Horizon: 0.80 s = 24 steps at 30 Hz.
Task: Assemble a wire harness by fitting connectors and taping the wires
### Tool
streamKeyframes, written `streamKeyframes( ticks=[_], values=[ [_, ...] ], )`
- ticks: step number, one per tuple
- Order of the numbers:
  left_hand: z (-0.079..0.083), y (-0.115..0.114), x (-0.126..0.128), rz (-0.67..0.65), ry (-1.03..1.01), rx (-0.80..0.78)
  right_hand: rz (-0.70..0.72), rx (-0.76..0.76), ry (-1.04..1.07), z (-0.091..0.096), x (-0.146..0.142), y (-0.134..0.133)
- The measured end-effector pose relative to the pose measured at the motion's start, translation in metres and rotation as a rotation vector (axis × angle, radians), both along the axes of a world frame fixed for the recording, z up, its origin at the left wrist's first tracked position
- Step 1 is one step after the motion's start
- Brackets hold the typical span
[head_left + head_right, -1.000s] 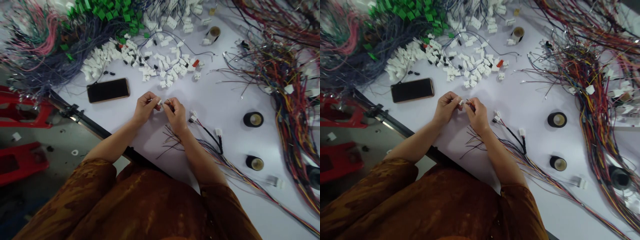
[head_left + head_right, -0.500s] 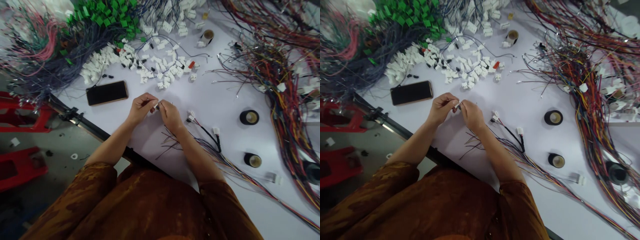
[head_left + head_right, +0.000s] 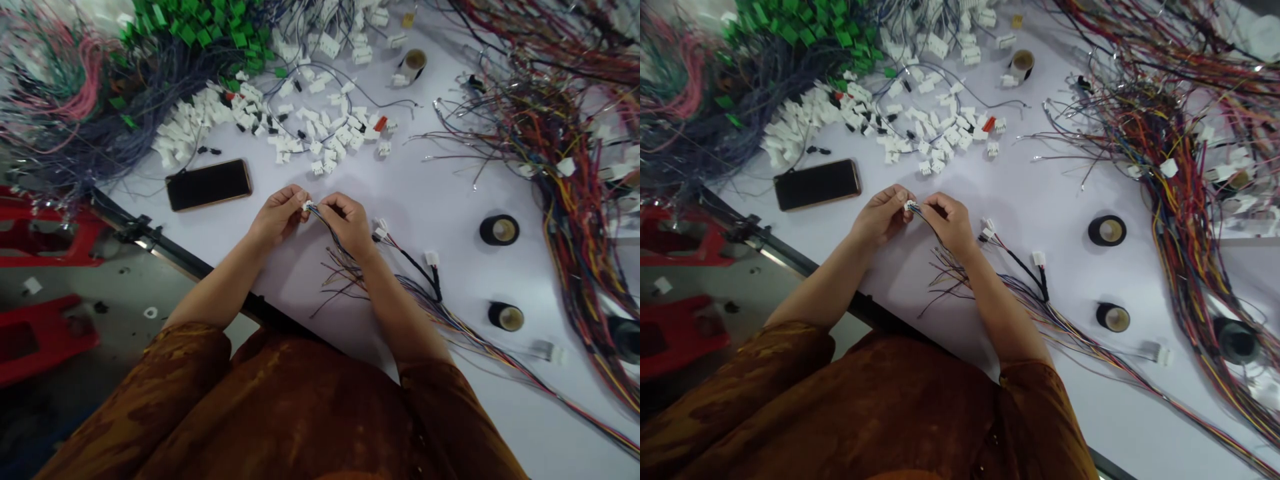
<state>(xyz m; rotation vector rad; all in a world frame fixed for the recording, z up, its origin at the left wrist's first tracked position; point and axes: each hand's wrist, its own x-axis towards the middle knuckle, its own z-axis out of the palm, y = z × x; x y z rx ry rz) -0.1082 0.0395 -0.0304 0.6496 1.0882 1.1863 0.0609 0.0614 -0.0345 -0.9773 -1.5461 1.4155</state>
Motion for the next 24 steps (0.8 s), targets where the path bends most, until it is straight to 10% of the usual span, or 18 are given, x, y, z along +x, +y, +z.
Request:
streamKeyframes(
  ticks=[24],
  values=[
    [0.002, -0.007, 0.004, -0.046, 0.255, 0.029, -0.101, 0.326, -0.194, -0.014, -0.011, -0.011]
  ],
)
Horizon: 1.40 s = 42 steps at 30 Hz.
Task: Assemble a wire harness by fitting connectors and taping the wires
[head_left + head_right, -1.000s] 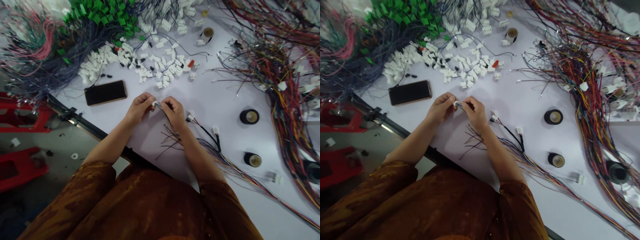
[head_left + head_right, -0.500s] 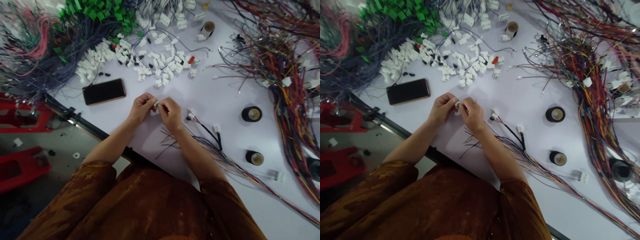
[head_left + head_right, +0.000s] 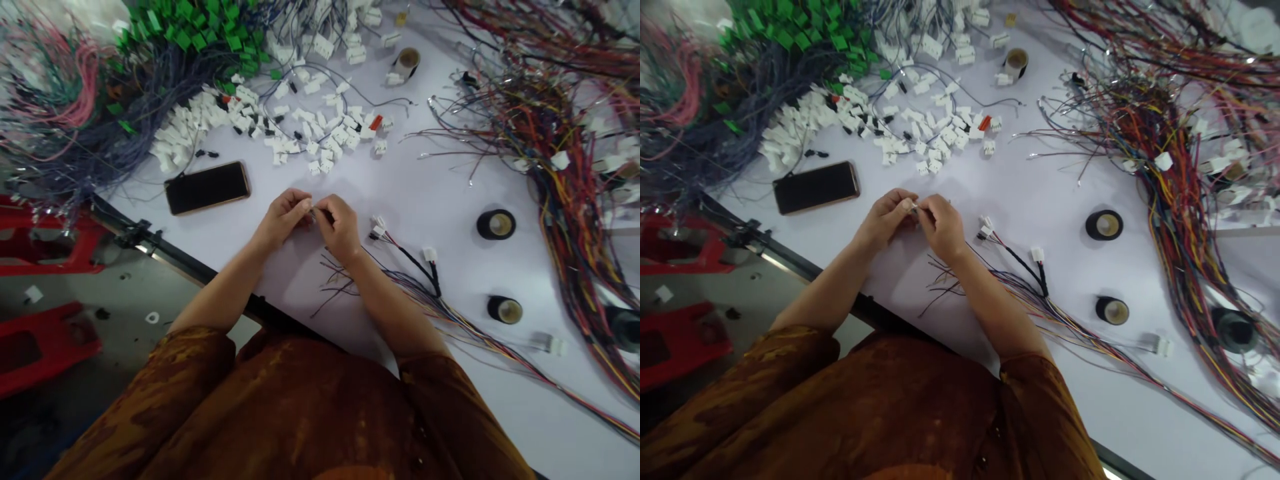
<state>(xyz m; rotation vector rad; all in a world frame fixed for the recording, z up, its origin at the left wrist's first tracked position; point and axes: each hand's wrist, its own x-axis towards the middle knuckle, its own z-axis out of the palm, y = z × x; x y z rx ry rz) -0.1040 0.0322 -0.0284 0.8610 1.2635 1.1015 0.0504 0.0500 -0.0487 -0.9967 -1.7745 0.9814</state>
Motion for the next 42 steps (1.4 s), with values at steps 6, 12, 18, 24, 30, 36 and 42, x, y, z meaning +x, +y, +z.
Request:
streamKeyframes(
  ticks=[6, 12, 18, 24, 30, 36, 42],
  values=[
    [0.013, -0.009, -0.011, 0.013, -0.127, -0.181, 0.093, 0.092, -0.367, 0.018, -0.008, -0.006],
    [0.009, -0.015, -0.017, 0.015, -0.321, -0.268, -0.107, 0.127, -0.482, 0.061, 0.081, -0.018],
    [0.005, -0.028, -0.020, 0.071, -0.215, -0.206, -1.047, -0.256, -0.710, 0.065, 0.286, -0.068],
    [0.010, -0.035, -0.015, 0.160, -0.146, -0.027, -0.910, -0.645, -0.914, 0.057, 0.319, -0.114],
    [0.019, -0.036, -0.008, 0.165, -0.135, 0.061, -0.607, -0.505, -0.072, 0.078, 0.175, -0.066],
    [0.018, -0.036, -0.018, 0.105, -0.092, 0.152, -0.081, -0.644, 0.340, 0.098, 0.033, -0.022],
    [0.023, -0.033, -0.024, 0.028, -0.029, 0.202, -0.009, -0.729, 0.120, 0.103, 0.004, -0.006]
  ],
)
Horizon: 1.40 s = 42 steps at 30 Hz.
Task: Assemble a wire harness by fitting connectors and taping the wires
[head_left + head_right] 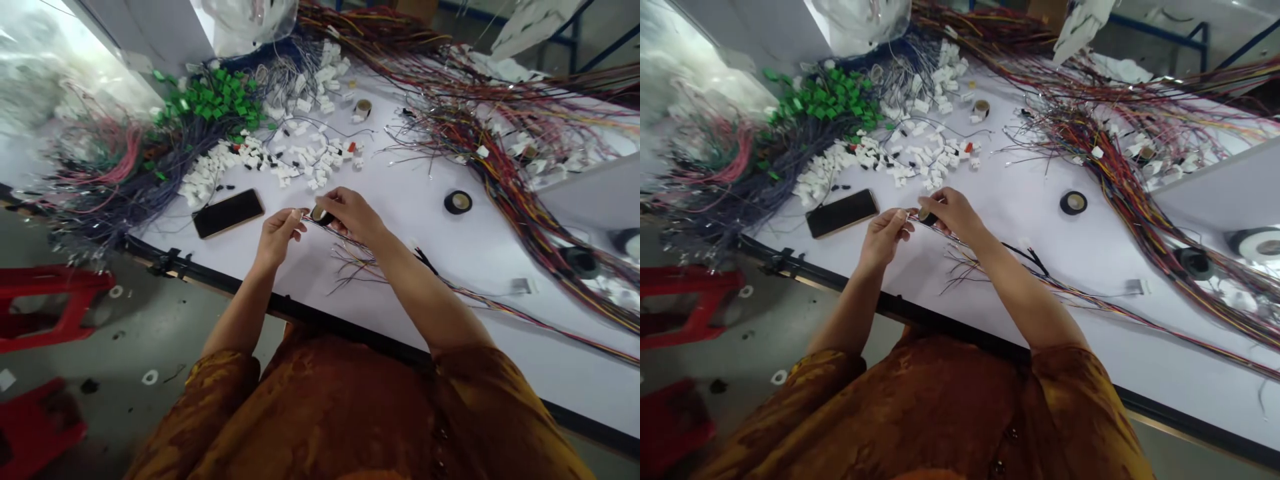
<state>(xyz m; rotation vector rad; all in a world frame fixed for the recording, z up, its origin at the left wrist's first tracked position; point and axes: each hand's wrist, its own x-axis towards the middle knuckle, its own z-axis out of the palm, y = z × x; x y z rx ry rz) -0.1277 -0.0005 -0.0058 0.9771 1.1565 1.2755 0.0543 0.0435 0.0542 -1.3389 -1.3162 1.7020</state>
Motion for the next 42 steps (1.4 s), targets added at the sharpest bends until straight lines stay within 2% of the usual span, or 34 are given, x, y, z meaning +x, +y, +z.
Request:
streamKeyframes(
  ticks=[4, 9, 10, 12, 15, 17, 21, 25, 27, 28, 31, 33, 35, 36, 37, 39, 42],
  values=[
    [0.002, 0.003, 0.000, -0.037, -0.004, -0.033, 0.015, 0.025, -0.021, -0.001, -0.003, -0.020],
    [0.006, 0.007, -0.001, -0.040, -0.057, -0.143, -0.029, 0.296, -0.110, -0.017, -0.007, -0.070],
    [0.007, 0.008, -0.001, -0.037, -0.069, -0.156, -0.037, 0.314, -0.112, -0.017, -0.006, -0.077],
    [0.008, 0.009, -0.001, -0.048, -0.097, -0.172, -0.105, 0.252, -0.050, -0.013, -0.001, -0.081],
    [0.009, 0.007, -0.001, -0.092, -0.135, -0.158, -0.271, 0.096, 0.133, -0.001, 0.010, -0.064],
    [0.011, 0.004, 0.000, -0.107, -0.131, -0.107, -0.314, 0.018, 0.213, 0.005, 0.014, -0.044],
    [0.016, -0.003, 0.000, -0.105, -0.013, 0.029, -0.198, -0.089, 0.188, 0.006, 0.010, -0.011],
    [0.019, -0.005, 0.001, -0.083, 0.083, 0.065, -0.040, -0.104, 0.103, 0.004, 0.000, -0.006],
    [0.018, -0.003, 0.001, -0.066, 0.066, 0.029, -0.009, -0.032, 0.047, 0.004, -0.003, -0.018],
    [0.017, -0.001, 0.001, -0.064, 0.042, 0.001, -0.023, 0.052, -0.004, 0.002, -0.004, -0.028],
    [0.014, 0.004, 0.000, -0.084, -0.056, -0.106, -0.051, 0.421, -0.259, -0.008, -0.009, -0.067],
    [0.014, 0.007, -0.003, -0.096, -0.117, -0.211, 0.036, 0.606, -0.425, -0.016, -0.011, -0.089],
    [0.015, 0.007, -0.005, -0.102, -0.168, -0.305, 0.094, 0.687, -0.479, -0.022, -0.011, -0.095],
    [0.016, 0.006, -0.006, -0.108, -0.183, -0.321, 0.058, 0.685, -0.461, -0.024, -0.010, -0.091],
    [0.018, 0.004, -0.006, -0.115, -0.180, -0.304, -0.010, 0.638, -0.424, -0.024, -0.010, -0.082],
    [0.022, -0.002, -0.005, -0.131, -0.101, -0.179, -0.136, 0.386, -0.324, -0.025, -0.008, -0.055],
    [0.023, -0.009, -0.002, -0.131, 0.093, 0.026, -0.084, -0.103, -0.099, -0.024, -0.006, -0.016]
  ],
)
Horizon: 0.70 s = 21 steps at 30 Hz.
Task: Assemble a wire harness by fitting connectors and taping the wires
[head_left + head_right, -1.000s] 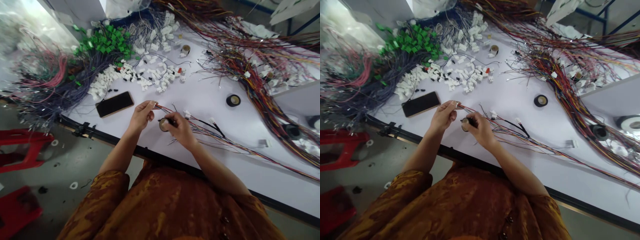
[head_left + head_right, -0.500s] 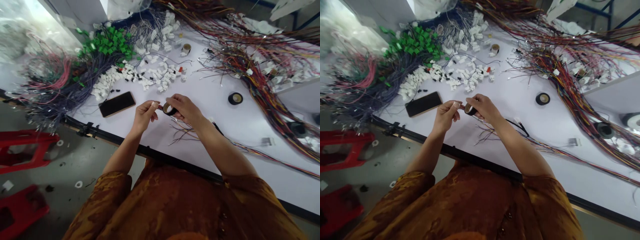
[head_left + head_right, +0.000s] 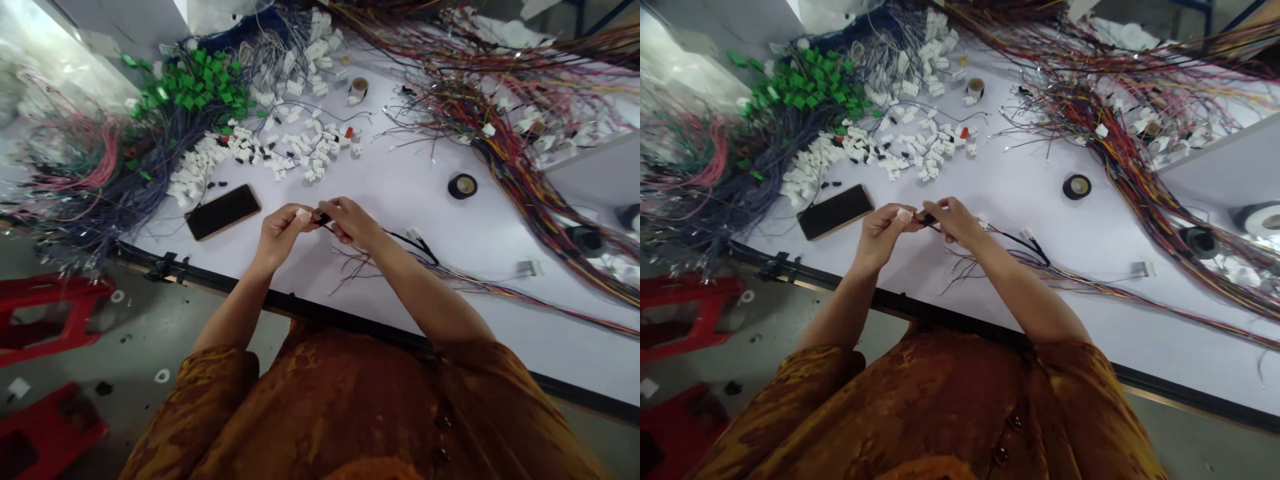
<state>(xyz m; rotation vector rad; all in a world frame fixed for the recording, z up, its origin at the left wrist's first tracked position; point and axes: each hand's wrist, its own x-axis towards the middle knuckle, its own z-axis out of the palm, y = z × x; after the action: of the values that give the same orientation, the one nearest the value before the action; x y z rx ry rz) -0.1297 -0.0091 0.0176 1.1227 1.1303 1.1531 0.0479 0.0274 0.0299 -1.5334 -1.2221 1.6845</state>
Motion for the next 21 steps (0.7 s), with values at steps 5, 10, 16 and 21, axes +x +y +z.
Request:
streamKeyframes(
  ticks=[5, 10, 16, 21],
  values=[
    [-0.013, 0.005, 0.003, 0.121, 0.018, -0.013, -0.231, 0.145, 0.083, -0.004, 0.007, -0.024],
    [-0.019, 0.014, 0.007, 0.075, -0.046, -0.135, 0.090, 0.705, -0.197, -0.008, 0.016, -0.086],
    [-0.003, 0.005, 0.013, -0.010, 0.000, 0.020, -0.232, 0.136, -0.027, -0.011, 0.013, -0.028],
    [-0.018, 0.002, 0.016, 0.119, -0.083, -0.060, -0.421, -0.172, 0.317, -0.020, 0.030, -0.018]
  ],
)
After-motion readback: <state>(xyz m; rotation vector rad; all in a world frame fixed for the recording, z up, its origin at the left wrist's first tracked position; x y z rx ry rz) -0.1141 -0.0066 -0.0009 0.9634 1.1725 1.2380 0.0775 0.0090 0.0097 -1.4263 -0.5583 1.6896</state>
